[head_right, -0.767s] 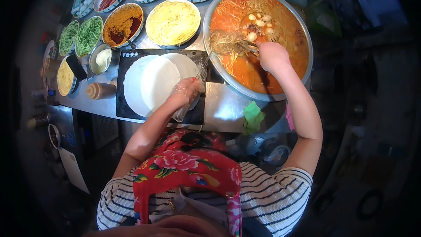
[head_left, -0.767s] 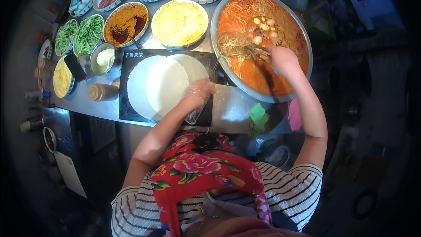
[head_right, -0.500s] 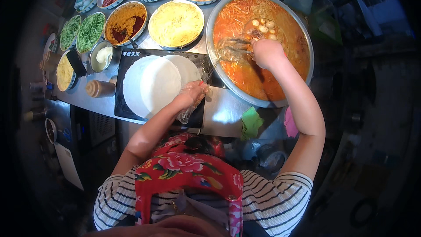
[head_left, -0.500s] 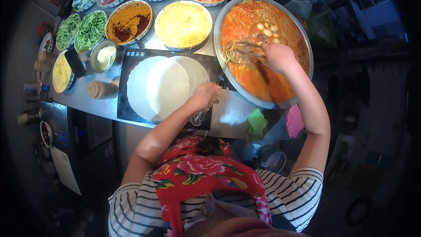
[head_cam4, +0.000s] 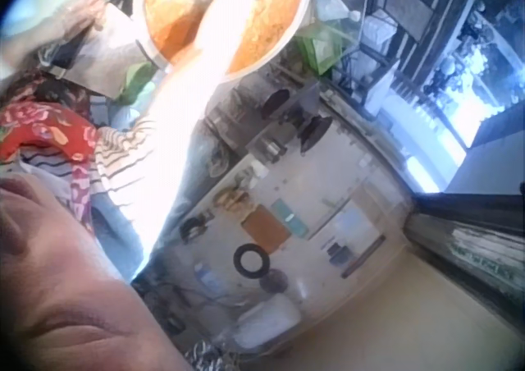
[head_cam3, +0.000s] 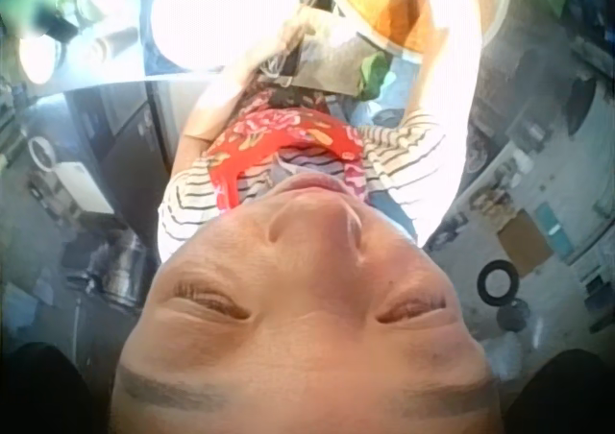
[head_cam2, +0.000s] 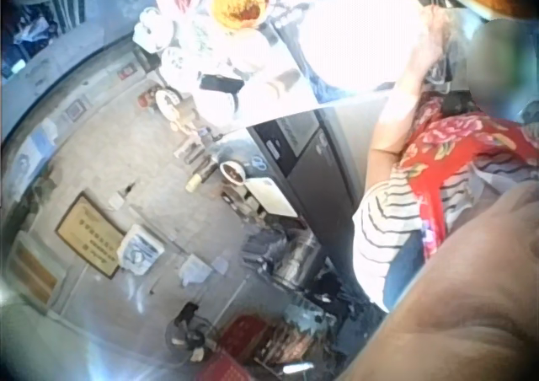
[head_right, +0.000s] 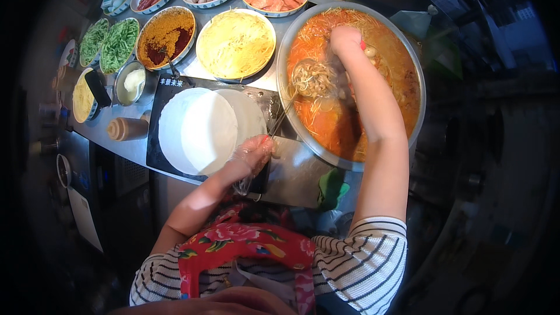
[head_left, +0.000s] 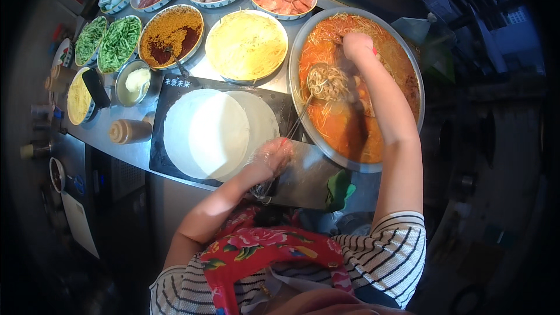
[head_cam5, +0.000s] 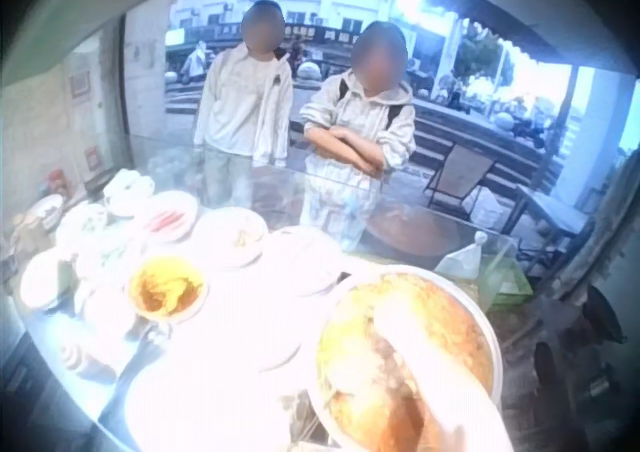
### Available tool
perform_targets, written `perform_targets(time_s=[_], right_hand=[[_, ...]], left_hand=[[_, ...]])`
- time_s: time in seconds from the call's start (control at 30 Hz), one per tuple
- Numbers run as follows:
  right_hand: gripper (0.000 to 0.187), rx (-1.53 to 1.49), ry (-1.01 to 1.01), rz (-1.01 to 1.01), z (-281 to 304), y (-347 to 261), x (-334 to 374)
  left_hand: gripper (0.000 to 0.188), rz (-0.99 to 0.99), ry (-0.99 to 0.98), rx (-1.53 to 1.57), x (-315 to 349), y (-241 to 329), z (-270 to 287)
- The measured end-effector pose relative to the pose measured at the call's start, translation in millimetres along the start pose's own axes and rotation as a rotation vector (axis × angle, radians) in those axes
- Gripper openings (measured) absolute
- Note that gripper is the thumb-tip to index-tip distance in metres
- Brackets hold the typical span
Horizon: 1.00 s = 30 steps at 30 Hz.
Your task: The person prepares two wraps by placing a thin crepe on a griddle, adding noodles, shredded vegetables, and sauce, then rolling them into cylinders. The wraps are placed into plastic bags and handed to customers. The person also tears a fresh crepe from a stack and places it on the griddle to begin the next wrap.
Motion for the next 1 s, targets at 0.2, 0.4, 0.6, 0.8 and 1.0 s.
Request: perform_targets(time_s=[0.2,0.4,0.6,0.8,1.0], right_hand=[[0.031,-0.073,0.178,0.091,66,26,84],[0.041,-0.169,0.129,0.153,94,29,194],[0.031,-0.101,-0.01,0.198,37,-4,206],[0.044,-0.28,0.163,0.124,1,-4,243],[0.05,-0.428,0.368,0.06,7,2,289]], left_hand=[[0.028,-0.02,-0.051,0.129,-18,8,-2],[0.028,-0.089,-0.08,0.149,-31,3,1],[0.029,-0.099,-0.031,0.013,-29,-10,14],[0.029,-0.463,0.144,-0.762,16,56,15],[0.029,-0.17,0.023,-1.136,41,79,17]])
Point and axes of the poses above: each hand's wrist, its own x-axis away from the middle knuckle, its own z-axis out of the back of the hand, y = z × x, the point moved 10 cm from there along -x, towards the middle knuckle, and after that the axes turned 13 degrees about -x, right-handed, at the moved point
